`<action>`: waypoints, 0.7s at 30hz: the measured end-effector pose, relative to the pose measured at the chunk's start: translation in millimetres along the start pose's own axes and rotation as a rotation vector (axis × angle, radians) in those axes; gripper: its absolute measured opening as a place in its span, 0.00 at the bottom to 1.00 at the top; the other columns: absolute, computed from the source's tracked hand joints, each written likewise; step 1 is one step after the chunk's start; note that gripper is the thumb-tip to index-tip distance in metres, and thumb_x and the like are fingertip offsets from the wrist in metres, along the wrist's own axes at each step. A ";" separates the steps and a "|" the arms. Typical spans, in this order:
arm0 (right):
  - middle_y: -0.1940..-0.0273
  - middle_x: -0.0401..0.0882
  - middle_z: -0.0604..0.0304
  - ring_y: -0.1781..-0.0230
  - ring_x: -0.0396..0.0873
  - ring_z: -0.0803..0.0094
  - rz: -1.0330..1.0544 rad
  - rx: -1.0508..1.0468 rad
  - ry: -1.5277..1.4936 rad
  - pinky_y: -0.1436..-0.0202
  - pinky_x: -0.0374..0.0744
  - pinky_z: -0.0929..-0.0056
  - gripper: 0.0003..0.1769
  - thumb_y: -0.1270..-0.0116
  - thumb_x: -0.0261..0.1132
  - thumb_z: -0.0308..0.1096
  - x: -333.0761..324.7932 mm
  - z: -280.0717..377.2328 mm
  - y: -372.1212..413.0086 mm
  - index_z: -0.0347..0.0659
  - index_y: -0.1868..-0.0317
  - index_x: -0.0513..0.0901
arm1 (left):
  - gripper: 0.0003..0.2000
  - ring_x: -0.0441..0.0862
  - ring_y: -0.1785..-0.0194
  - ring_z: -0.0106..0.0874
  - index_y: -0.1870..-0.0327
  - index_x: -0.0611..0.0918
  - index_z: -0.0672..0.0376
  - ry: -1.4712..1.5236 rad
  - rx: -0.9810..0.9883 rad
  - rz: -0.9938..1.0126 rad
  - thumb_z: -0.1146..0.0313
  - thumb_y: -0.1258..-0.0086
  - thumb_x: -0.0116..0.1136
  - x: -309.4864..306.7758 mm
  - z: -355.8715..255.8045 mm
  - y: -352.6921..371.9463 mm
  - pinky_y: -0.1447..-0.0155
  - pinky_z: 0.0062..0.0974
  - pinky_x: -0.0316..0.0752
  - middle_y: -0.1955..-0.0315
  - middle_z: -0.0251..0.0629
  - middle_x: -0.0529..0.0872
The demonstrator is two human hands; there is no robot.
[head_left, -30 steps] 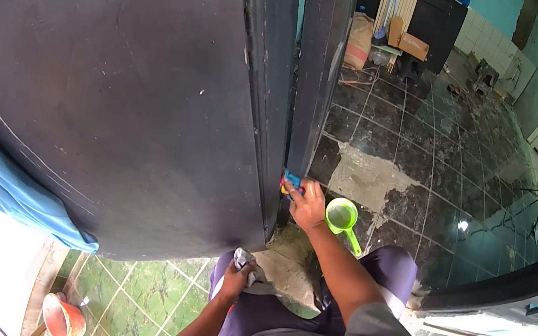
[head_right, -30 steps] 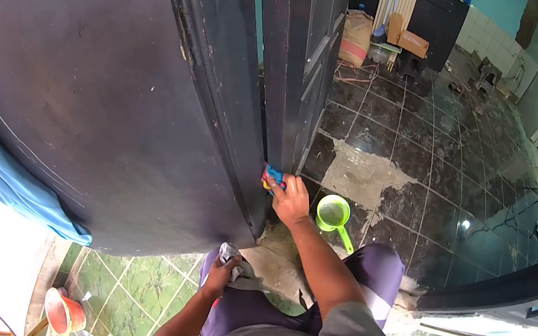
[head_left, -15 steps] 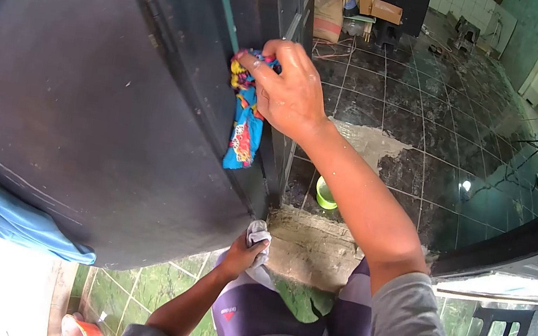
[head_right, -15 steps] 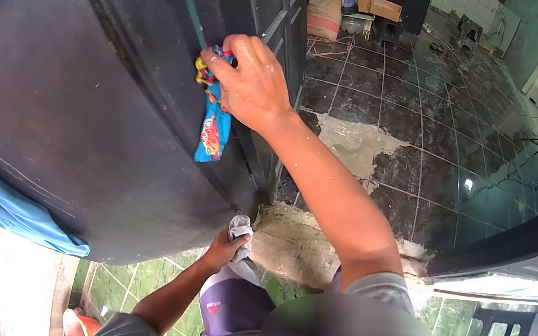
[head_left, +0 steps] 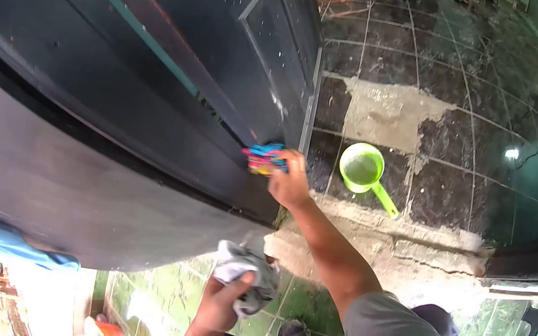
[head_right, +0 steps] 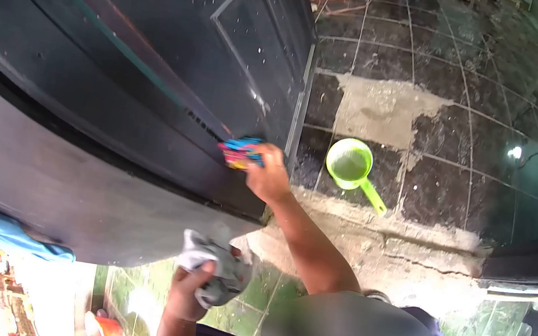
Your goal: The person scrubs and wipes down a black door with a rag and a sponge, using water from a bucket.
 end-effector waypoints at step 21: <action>0.61 0.89 0.59 0.60 0.86 0.72 -0.157 1.188 -0.339 0.51 0.81 0.69 0.12 0.19 0.64 0.35 74.0 -146.7 196.7 0.38 0.45 0.87 | 0.14 0.84 0.53 0.26 0.43 0.83 0.66 -0.466 -0.167 -0.286 0.67 0.22 0.65 -34.3 99.4 -11.4 0.46 0.28 0.79 0.54 0.36 0.88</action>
Point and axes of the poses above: each hand's wrist, its own y-axis away from the middle knuckle, its own x-axis out of the palm, z = x × y, the point moved 10 cm from there along -y, towards the middle knuckle
